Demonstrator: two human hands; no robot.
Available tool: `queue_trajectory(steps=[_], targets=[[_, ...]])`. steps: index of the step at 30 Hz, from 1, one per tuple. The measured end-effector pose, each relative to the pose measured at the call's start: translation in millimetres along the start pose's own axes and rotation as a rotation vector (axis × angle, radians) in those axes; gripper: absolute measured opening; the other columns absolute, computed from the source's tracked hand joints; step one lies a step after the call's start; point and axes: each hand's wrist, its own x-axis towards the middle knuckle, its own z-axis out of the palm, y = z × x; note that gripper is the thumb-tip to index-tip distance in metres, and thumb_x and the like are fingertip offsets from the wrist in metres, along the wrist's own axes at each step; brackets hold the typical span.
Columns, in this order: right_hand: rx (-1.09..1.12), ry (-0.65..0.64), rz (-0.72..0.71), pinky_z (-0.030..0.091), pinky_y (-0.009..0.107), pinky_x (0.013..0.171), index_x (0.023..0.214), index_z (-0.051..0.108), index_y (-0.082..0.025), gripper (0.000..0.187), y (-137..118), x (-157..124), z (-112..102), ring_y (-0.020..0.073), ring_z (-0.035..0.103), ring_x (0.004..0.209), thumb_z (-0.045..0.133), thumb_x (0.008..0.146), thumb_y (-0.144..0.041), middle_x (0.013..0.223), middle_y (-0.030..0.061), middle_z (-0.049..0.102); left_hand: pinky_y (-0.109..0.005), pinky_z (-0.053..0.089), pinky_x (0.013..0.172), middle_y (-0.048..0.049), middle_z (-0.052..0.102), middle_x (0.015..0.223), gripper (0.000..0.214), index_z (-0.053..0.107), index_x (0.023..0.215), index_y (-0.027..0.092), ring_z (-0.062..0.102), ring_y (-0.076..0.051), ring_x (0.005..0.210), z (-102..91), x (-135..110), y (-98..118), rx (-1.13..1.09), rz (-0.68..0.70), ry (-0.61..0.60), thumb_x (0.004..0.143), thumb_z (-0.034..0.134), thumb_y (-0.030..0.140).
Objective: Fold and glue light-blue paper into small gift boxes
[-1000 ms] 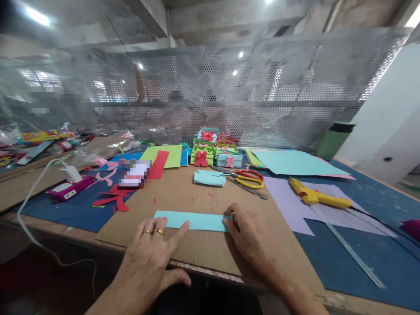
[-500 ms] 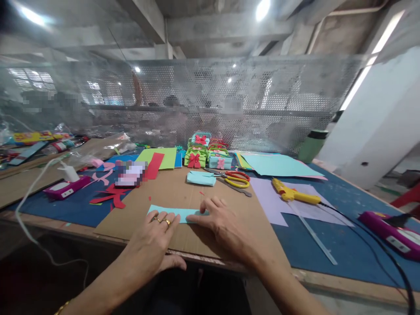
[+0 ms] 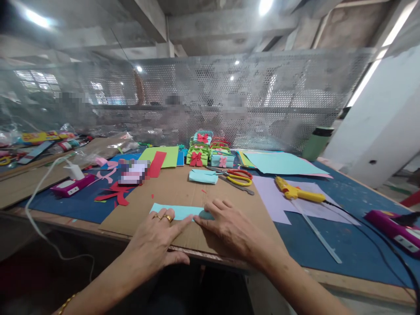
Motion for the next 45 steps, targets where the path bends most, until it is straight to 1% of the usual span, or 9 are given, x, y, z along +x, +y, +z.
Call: queue_trajectory(steps=[3,8,14,16,19,24,28,34,45], targets=[[0.024,-0.014,0.02,0.044,0.041,0.084,0.139,0.058,-0.028,0.045,7.5,-14.6,-0.1,0.0269,0.054,0.098,0.059,0.095,-0.017,0.114,0.0126,0.062,-0.043,0.05,0.083,-0.0131,0.067,0.11,0.084,0.048,0.146,0.04,0.063,-0.032,0.102,-3.1,0.2,-0.3,-0.028,0.009,-0.015,0.071,0.067,0.073],[0.124,-0.033,0.111,0.045,0.04,0.083,0.13,0.064,-0.028,0.038,17.3,-45.3,-6.6,0.0256,0.057,0.096,0.059,0.093,-0.019,0.111,0.0114,0.064,-0.044,0.048,0.084,-0.0161,0.064,0.117,0.079,0.056,0.14,0.041,0.062,-0.033,0.102,-1.0,1.0,-2.0,-0.028,0.0,0.013,0.069,0.068,0.075],[0.135,-0.01,0.301,0.051,0.041,0.082,0.108,0.071,-0.026,0.021,16.2,-68.4,-37.3,0.0268,0.061,0.096,0.062,0.089,-0.022,0.113,0.0124,0.063,-0.045,0.048,0.083,-0.0174,0.065,0.116,0.08,0.057,0.139,0.043,0.062,-0.035,0.102,5.1,2.2,-5.5,-0.035,0.014,0.02,0.066,0.07,0.076],[0.173,0.053,0.311,0.053,0.041,0.088,0.121,0.067,-0.026,0.03,7.4,-61.9,-38.9,0.0277,0.06,0.108,0.059,0.092,-0.022,0.125,0.0139,0.059,-0.047,0.048,0.084,-0.018,0.065,0.118,0.081,0.056,0.139,0.043,0.063,-0.036,0.103,4.7,2.7,-5.6,-0.04,0.016,0.015,0.066,0.071,0.075],[0.247,0.115,0.255,0.052,0.042,0.098,0.142,0.048,-0.024,0.046,-14.9,-37.8,-24.6,0.0268,0.056,0.122,0.051,0.097,-0.018,0.14,0.015,0.052,-0.049,0.048,0.087,-0.0184,0.065,0.118,0.081,0.057,0.139,0.042,0.061,-0.037,0.108,1.2,2.9,-3.4,-0.046,0.004,-0.003,0.066,0.072,0.073],[0.258,0.062,0.275,0.054,0.047,0.092,0.126,0.059,-0.02,0.031,-46.1,-6.2,3.5,0.0296,0.061,0.11,0.057,0.099,-0.035,0.124,0.0131,0.064,-0.046,0.047,0.089,-0.0143,0.065,0.113,0.076,0.06,0.135,0.041,0.06,-0.034,0.105,-5.2,-0.4,-1.0,-0.076,-0.068,0.004,0.067,0.072,0.073],[0.278,0.058,0.295,0.053,0.05,0.092,0.124,0.059,-0.019,0.031,-46.1,-7.5,6.9,0.0302,0.059,0.111,0.054,0.1,-0.039,0.124,0.0131,0.062,-0.051,0.044,0.094,-0.0163,0.064,0.115,0.069,0.065,0.131,0.04,0.057,-0.036,0.11,-8.0,-10.0,-9.6,-0.032,-0.132,0.016,0.07,0.068,0.073],[0.307,0.032,0.296,0.051,0.049,0.094,0.125,0.056,-0.019,0.03,-41.5,-8.7,9.6,0.0292,0.056,0.111,0.055,0.101,-0.037,0.124,0.0116,0.06,-0.052,0.041,0.097,-0.0163,0.064,0.117,0.07,0.065,0.133,0.036,0.055,-0.036,0.113,-15.3,-31.6,-34.5,0.065,-0.202,-0.005,0.071,0.074,0.066],[0.314,0.053,0.282,0.049,0.046,0.097,0.123,0.059,-0.019,0.026,-42.6,-7.6,5.1,0.0285,0.057,0.114,0.055,0.101,-0.032,0.125,0.0115,0.061,-0.05,0.045,0.09,-0.0181,0.066,0.116,0.065,0.064,0.135,0.032,0.058,-0.038,0.113,-19.6,-55.5,-56.2,0.226,-0.26,-0.007,0.076,0.078,0.055]])
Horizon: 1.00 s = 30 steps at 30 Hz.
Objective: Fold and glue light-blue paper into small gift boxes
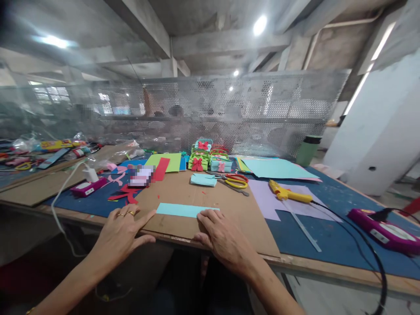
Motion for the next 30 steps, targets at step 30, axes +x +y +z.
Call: queue_trajectory(steps=[30], targets=[[-0.476,-0.014,0.518,0.055,0.041,0.085,0.105,0.067,-0.014,0.021,93.0,8.8,-53.5,0.0207,0.067,0.095,0.059,0.099,-0.033,0.106,0.007,0.069,-0.061,0.036,0.112,-0.0254,0.045,0.151,0.102,0.046,0.15,0.028,0.041,-0.045,0.14,54.2,21.4,60.1,-0.25,0.183,0.133,0.064,0.076,0.073]])
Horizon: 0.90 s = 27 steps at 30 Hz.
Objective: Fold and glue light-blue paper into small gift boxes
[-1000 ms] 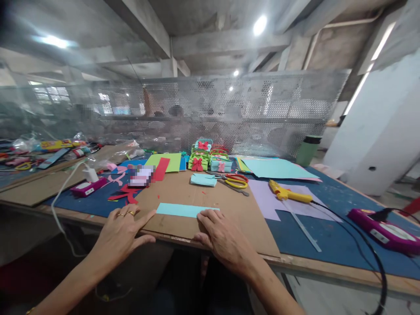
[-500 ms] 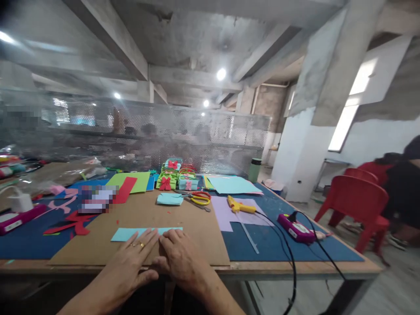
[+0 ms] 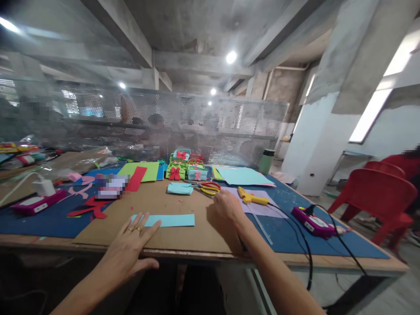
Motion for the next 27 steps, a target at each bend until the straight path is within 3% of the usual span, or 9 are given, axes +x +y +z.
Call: queue_trajectory(steps=[3,6,14,17,20,23,27], targets=[[-0.05,-0.014,0.045,0.056,0.042,0.088,0.121,0.063,-0.017,0.028,1.9,30.2,14.6,0.0216,0.066,0.102,0.061,0.098,-0.033,0.123,0.009,0.064,-0.061,0.035,0.113,-0.0237,0.044,0.153,0.102,0.045,0.15,0.028,0.04,-0.044,0.141,-4.4,0.0,-1.1,-0.019,0.0,-0.029,0.064,0.078,0.071],[-0.082,-0.025,0.065,0.056,0.044,0.089,0.123,0.062,-0.016,0.03,-2.1,38.4,27.5,0.0233,0.065,0.105,0.062,0.098,-0.033,0.124,0.0097,0.064,-0.063,0.037,0.11,-0.0224,0.043,0.153,0.099,0.045,0.15,0.031,0.041,-0.045,0.141,-12.5,0.3,-5.0,-0.063,0.019,-0.08,0.065,0.077,0.072],[-0.046,-0.075,0.064,0.055,0.044,0.09,0.123,0.062,-0.013,0.033,-0.9,19.0,28.3,0.0244,0.065,0.106,0.064,0.096,-0.033,0.124,0.0117,0.064,-0.061,0.036,0.113,-0.011,0.037,0.16,0.077,0.045,0.148,0.04,0.036,-0.038,0.145,-34.7,-8.4,-24.0,-0.269,0.186,-0.174,0.08,0.062,0.072],[0.024,-0.094,0.065,0.055,0.045,0.091,0.122,0.062,-0.015,0.031,1.4,10.3,25.8,0.0243,0.065,0.107,0.063,0.097,-0.033,0.124,0.0107,0.064,-0.06,0.038,0.112,-0.01,0.044,0.156,0.063,0.054,0.142,0.038,0.039,-0.037,0.144,-36.9,-9.2,-26.6,-0.307,0.204,-0.175,0.086,0.059,0.067],[0.126,-0.137,0.096,0.056,0.045,0.09,0.124,0.061,-0.016,0.031,8.7,8.0,22.8,0.024,0.065,0.106,0.063,0.097,-0.033,0.124,0.0099,0.064,-0.06,0.039,0.11,-0.0146,0.053,0.148,0.05,0.065,0.132,0.027,0.042,-0.038,0.14,-37.1,-0.7,-17.4,-0.321,0.193,-0.094,0.094,0.055,0.058],[0.25,-0.232,0.125,0.057,0.043,0.086,0.122,0.062,-0.016,0.031,19.6,12.2,18.9,0.0232,0.066,0.102,0.063,0.097,-0.034,0.121,0.0084,0.065,-0.056,0.039,0.109,-0.0171,0.054,0.145,0.042,0.063,0.133,0.02,0.046,-0.035,0.136,-37.3,15.0,1.5,-0.336,0.219,-0.013,0.099,0.052,0.043],[0.405,-0.302,0.117,0.058,0.04,0.082,0.119,0.064,-0.015,0.031,29.1,13.2,14.1,0.0237,0.067,0.099,0.064,0.096,-0.035,0.119,0.0065,0.066,-0.049,0.044,0.103,-0.0129,0.061,0.136,0.041,0.056,0.138,0.023,0.055,-0.029,0.124,-37.6,34.0,23.0,-0.37,0.267,-0.079,0.098,0.057,0.031]])
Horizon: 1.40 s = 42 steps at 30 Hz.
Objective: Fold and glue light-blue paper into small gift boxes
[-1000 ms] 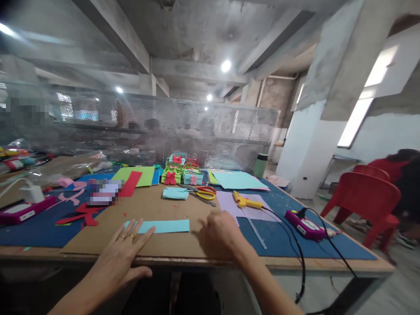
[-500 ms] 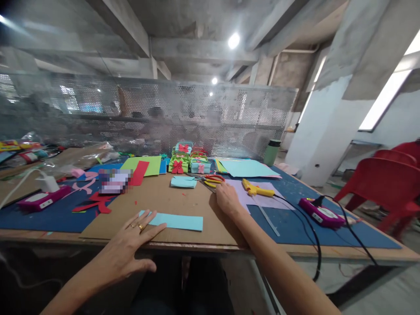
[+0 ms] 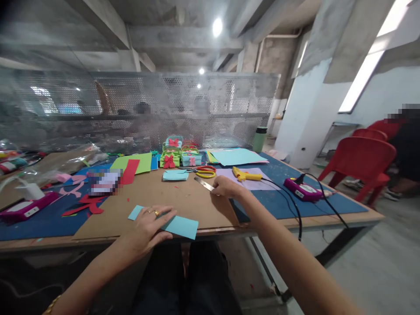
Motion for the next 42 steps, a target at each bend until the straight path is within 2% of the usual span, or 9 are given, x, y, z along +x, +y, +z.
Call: queue_trajectory(steps=[3,6,10,13,17,22,28,34,42], targets=[[0.081,0.039,-0.041,0.058,0.039,0.081,0.114,0.065,-0.015,0.027,-2.4,-14.5,-0.7,0.0209,0.067,0.094,0.064,0.096,-0.034,0.112,0.0058,0.067,-0.047,0.045,0.099,-0.01,0.064,0.128,0.038,0.061,0.133,0.026,0.057,-0.029,0.116,1.4,6.8,1.8,-0.046,-0.031,-0.058,0.095,0.061,0.027],[0.174,0.118,-0.096,0.053,0.032,0.072,0.091,0.065,-0.014,0.017,-10.1,-45.2,-0.6,0.0159,0.064,0.078,0.061,0.096,-0.03,0.087,0.0024,0.067,-0.047,0.046,0.098,-0.0099,0.062,0.126,0.04,0.062,0.132,0.026,0.057,-0.03,0.114,1.6,6.7,-0.9,-0.1,-0.1,-0.063,0.091,0.065,0.027],[0.342,0.183,-0.139,0.042,0.024,0.052,0.071,0.051,-0.021,0.032,-18.2,-100.8,1.5,0.0115,0.052,0.051,0.042,0.098,-0.036,0.058,-0.0031,0.057,-0.047,0.046,0.098,-0.0102,0.06,0.126,0.052,0.059,0.137,0.026,0.058,-0.03,0.113,2.1,7.1,-3.6,-0.172,-0.175,-0.08,0.086,0.069,0.027],[0.462,0.265,-0.089,0.033,0.023,0.043,0.071,0.046,-0.023,0.034,-19.2,-136.8,11.4,0.0103,0.041,0.042,0.039,0.096,-0.046,0.051,-0.0055,0.048,-0.046,0.046,0.099,-0.0096,0.059,0.124,0.056,0.06,0.137,0.025,0.058,-0.029,0.111,3.6,8.9,-4.0,-0.236,-0.237,-0.079,0.082,0.072,0.025],[0.8,0.289,0.084,0.023,0.022,0.036,0.074,0.048,-0.024,0.037,-19.8,-162.6,34.4,0.0089,0.032,0.037,0.05,0.088,-0.058,0.047,-0.0085,0.04,-0.045,0.047,0.096,-0.0078,0.057,0.119,0.045,0.067,0.124,0.027,0.057,-0.029,0.108,5.3,9.1,-2.9,-0.304,-0.282,-0.039,0.08,0.075,0.027],[0.931,0.234,0.136,0.023,0.02,0.034,0.07,0.046,-0.023,0.043,-24.3,-168.9,56.6,0.0071,0.033,0.036,0.056,0.084,-0.062,0.049,-0.0084,0.041,-0.043,0.047,0.089,-0.0059,0.058,0.114,0.031,0.067,0.111,0.027,0.058,-0.027,0.1,7.2,5.8,-1.1,-0.282,-0.274,0.025,0.081,0.072,0.025],[1.002,0.122,0.113,0.021,0.019,0.034,0.071,0.047,-0.022,0.042,-27.5,-162.2,66.7,0.0056,0.029,0.036,0.058,0.085,-0.06,0.048,-0.0096,0.04,-0.045,0.045,0.092,-0.0064,0.059,0.112,0.03,0.065,0.113,0.026,0.058,-0.028,0.103,9.5,4.7,0.2,-0.233,-0.317,0.124,0.083,0.068,0.031],[0.996,0.036,0.077,0.017,0.019,0.032,0.07,0.049,-0.022,0.044,-35.5,-153.6,66.2,0.0055,0.027,0.033,0.058,0.081,-0.064,0.043,-0.0095,0.04,-0.048,0.043,0.094,-0.0068,0.061,0.111,0.03,0.066,0.115,0.025,0.06,-0.029,0.104,7.5,8.3,-0.4,-0.196,-0.394,0.079,0.084,0.065,0.027],[1.144,-0.084,0.16,0.01,0.019,0.033,0.097,0.065,-0.016,0.049,-38.3,-160.5,68.7,0.0051,0.017,0.033,0.063,0.076,-0.06,0.038,-0.0137,0.031,-0.05,0.044,0.092,-0.0095,0.059,0.118,0.028,0.069,0.12,0.029,0.06,-0.028,0.107,13.5,4.2,4.3,-0.075,-0.284,0.111,0.097,0.052,0.027]])
